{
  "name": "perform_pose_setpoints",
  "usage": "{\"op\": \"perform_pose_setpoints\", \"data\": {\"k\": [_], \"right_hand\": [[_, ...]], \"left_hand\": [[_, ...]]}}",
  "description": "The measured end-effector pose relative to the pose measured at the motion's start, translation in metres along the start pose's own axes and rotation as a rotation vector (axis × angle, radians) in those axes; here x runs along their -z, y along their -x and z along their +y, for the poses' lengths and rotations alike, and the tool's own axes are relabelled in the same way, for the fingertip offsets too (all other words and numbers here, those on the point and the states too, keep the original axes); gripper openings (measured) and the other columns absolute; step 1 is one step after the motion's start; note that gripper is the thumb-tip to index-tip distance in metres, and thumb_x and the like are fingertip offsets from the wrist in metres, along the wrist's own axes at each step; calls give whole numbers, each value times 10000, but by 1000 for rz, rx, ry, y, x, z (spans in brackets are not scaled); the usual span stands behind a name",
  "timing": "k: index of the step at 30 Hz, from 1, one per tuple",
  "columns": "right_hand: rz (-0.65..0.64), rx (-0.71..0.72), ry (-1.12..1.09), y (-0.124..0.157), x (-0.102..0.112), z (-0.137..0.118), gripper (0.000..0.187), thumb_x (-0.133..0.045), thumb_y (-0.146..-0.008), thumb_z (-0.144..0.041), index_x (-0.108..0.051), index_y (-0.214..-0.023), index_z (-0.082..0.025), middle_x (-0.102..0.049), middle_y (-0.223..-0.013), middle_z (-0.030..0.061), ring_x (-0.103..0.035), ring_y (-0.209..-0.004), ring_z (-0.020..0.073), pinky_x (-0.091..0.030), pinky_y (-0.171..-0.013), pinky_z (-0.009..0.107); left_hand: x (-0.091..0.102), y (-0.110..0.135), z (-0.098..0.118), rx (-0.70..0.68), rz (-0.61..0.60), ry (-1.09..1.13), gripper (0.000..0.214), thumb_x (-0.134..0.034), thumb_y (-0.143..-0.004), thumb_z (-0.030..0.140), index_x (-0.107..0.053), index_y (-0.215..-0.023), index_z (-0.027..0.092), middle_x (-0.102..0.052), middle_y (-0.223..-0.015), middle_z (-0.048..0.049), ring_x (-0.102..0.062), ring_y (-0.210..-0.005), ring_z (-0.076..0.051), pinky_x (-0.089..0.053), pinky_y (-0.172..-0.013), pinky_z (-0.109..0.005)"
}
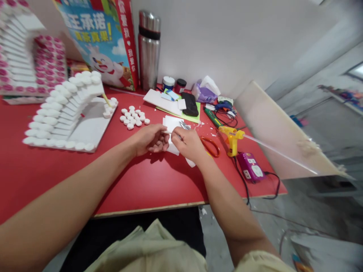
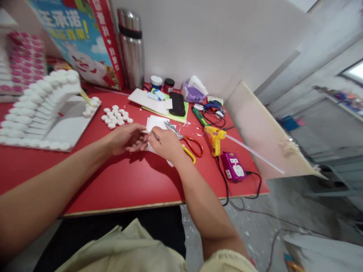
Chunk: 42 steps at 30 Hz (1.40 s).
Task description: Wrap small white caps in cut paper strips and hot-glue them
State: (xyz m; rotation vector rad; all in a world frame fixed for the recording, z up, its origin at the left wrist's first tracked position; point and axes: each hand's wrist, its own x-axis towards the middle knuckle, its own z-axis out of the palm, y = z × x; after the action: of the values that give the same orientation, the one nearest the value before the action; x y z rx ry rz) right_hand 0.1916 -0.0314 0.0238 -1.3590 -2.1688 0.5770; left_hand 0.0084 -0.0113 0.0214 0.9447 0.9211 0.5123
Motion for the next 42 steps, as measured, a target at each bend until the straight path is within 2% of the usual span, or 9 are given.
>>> {"op": "perform_pose_setpoints", "data": {"k": [4,9,15,18,23,26,31,37,42], "right_hand": [[-50,34,137,2,0,-5,219,-468,-981,-287,-542,-788,-213,-508,-650,-4,-439,-611,155,-257,-622,301],[46,17,49,2,-1,-3,142,-520,-979,-318,-602,-958,-204,-603,-741,10,-513,-662,171,-316,-650,295],[171,19,-67,2,-3,2,192,-575,-925,-317,-538,-762,-224,-598,-657,-7,-488,-624,146,-337,-628,285],[148,-51,-178,1,-5,3,210,-577,-882,-265,-558,-680,-214,-598,-615,-12,-497,-608,136,-347,-618,280],[199,-174,-452,-3,-13,3,286,-630,-801,-278,-524,-545,-207,-482,-533,-38,-426,-570,115,-309,-564,273],[226,-272,-716,-5,-17,-1,268,-685,-757,-331,-571,-551,-203,-454,-516,-55,-371,-519,95,-282,-522,267],[181,-435,-997,-5,-14,-3,206,-764,-671,-342,-639,-587,-201,-480,-527,-58,-421,-503,96,-327,-515,264],[223,-329,-869,-4,-10,4,161,-746,-711,-332,-706,-642,-192,-518,-548,-53,-412,-512,91,-313,-523,261],[192,-266,-760,-4,-10,8,237,-765,-750,-419,-725,-702,-191,-627,-661,-2,-505,-610,131,-361,-553,271]], "left_hand": [[4,0,-2,-53,-49,55,259,-552,-854,288,-542,-624,170,-606,-526,-81,-394,-319,-86,-144,-321,-197],[7,0,-4,-154,-62,70,205,-635,-825,278,-576,-673,155,-604,-564,-57,-418,-337,-82,-171,-331,-192],[5,0,-6,-218,0,17,157,-683,-820,283,-599,-761,163,-601,-612,-27,-422,-398,-78,-208,-395,-210],[0,-2,-10,-335,126,-199,194,-624,-878,309,-561,-746,181,-579,-623,-8,-435,-455,-95,-291,-461,-237],[-4,-2,-17,-802,445,-866,213,-529,-947,269,-582,-761,177,-580,-666,-17,-520,-632,-156,-353,-619,-301],[0,-1,-17,-942,479,-1032,264,-478,-1011,274,-627,-824,160,-646,-746,-48,-574,-698,-175,-388,-666,-317],[6,-1,-16,-1067,445,-1217,296,-452,-1054,260,-707,-956,147,-739,-905,-102,-675,-834,-216,-461,-717,-324],[7,-2,-18,-1102,496,-1520,314,-434,-1044,169,-728,-1132,105,-757,-939,-136,-688,-760,-240,-459,-610,-340],[9,-5,-20,-1103,515,-1620,339,-448,-1031,123,-703,-1246,63,-772,-972,-154,-713,-772,-253,-487,-598,-345]]}}
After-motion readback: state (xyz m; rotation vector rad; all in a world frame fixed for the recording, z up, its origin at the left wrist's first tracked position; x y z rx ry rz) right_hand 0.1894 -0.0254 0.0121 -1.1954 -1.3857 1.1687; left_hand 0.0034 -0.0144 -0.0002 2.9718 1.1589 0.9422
